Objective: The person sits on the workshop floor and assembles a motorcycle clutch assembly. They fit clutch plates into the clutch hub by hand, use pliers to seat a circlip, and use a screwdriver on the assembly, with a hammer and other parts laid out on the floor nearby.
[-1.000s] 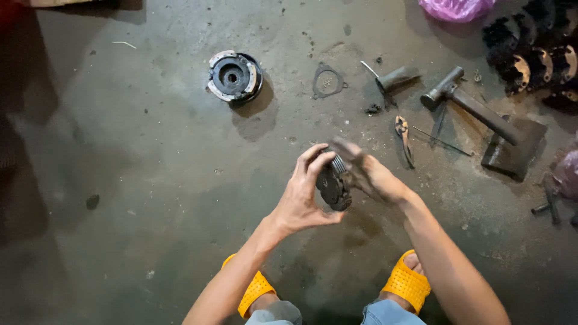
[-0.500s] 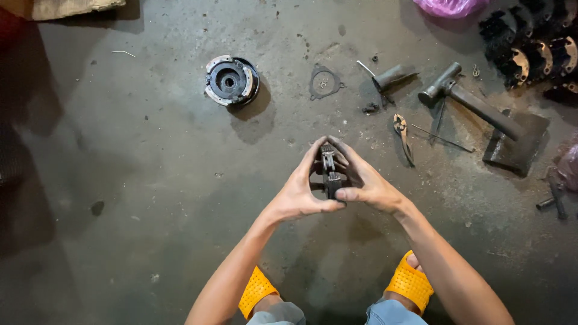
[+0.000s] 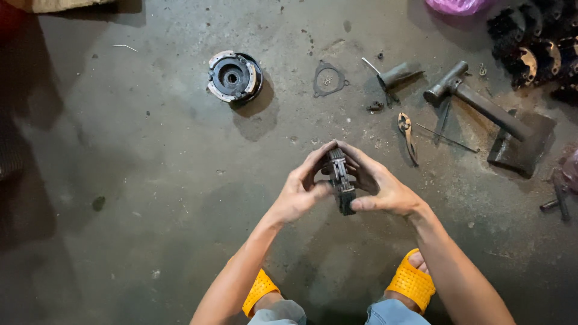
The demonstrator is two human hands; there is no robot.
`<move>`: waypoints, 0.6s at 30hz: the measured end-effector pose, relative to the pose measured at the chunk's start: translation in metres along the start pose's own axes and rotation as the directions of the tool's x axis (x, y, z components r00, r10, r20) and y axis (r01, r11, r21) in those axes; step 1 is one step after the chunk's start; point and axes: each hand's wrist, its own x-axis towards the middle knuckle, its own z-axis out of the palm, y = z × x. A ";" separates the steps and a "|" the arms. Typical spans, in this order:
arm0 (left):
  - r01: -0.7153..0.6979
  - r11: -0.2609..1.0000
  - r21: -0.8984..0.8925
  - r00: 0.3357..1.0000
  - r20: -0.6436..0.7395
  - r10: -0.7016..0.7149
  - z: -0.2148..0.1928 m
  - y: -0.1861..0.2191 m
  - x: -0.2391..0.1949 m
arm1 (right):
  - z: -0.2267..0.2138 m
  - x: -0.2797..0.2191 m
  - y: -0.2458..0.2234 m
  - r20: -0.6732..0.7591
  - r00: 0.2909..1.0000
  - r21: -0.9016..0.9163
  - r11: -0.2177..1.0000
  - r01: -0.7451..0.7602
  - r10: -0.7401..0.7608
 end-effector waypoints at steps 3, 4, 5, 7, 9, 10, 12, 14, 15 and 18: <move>-0.025 0.998 -0.064 0.996 -0.082 0.019 0.000 -0.007 -0.003 | -0.003 0.002 0.005 0.051 0.999 -0.051 0.999 0.004 -0.001; 0.003 0.993 -0.117 0.991 -0.134 -0.019 0.001 -0.008 -0.003 | -0.006 0.004 0.009 0.082 0.997 -0.074 0.997 0.012 -0.006; 0.003 0.993 -0.117 0.991 -0.135 -0.019 0.002 -0.008 -0.004 | -0.003 0.004 0.009 0.083 0.997 -0.073 0.997 0.012 -0.006; 0.008 0.993 -0.119 0.986 -0.162 -0.027 0.005 -0.010 -0.005 | 0.002 0.001 0.009 -0.017 1.000 -0.076 0.997 -0.007 0.005; 0.009 0.992 -0.127 0.986 -0.161 -0.030 0.006 -0.009 -0.007 | 0.008 -0.003 0.013 -0.067 0.998 -0.060 0.998 0.012 -0.016; 0.006 0.991 -0.132 0.986 -0.164 -0.028 0.007 -0.009 -0.007 | 0.011 -0.004 0.014 -0.113 0.993 -0.047 0.998 0.034 -0.039; 0.010 0.990 -0.140 0.989 -0.148 -0.031 0.011 -0.007 -0.008 | 0.012 -0.012 0.030 -0.150 0.986 -0.047 0.996 0.072 -0.078; 0.001 0.990 -0.140 0.991 -0.134 -0.020 0.012 -0.004 -0.005 | 0.010 -0.013 0.035 -0.177 0.976 -0.054 0.992 0.118 -0.126; -0.026 0.992 -0.124 0.995 -0.102 0.013 0.013 -0.003 -0.006 | 0.012 -0.016 0.035 -0.181 0.972 -0.073 0.988 0.139 -0.150; -0.060 0.994 -0.092 0.998 -0.023 0.058 0.013 0.003 -0.006 | 0.016 -0.017 0.022 -0.167 0.971 -0.082 0.984 0.160 -0.172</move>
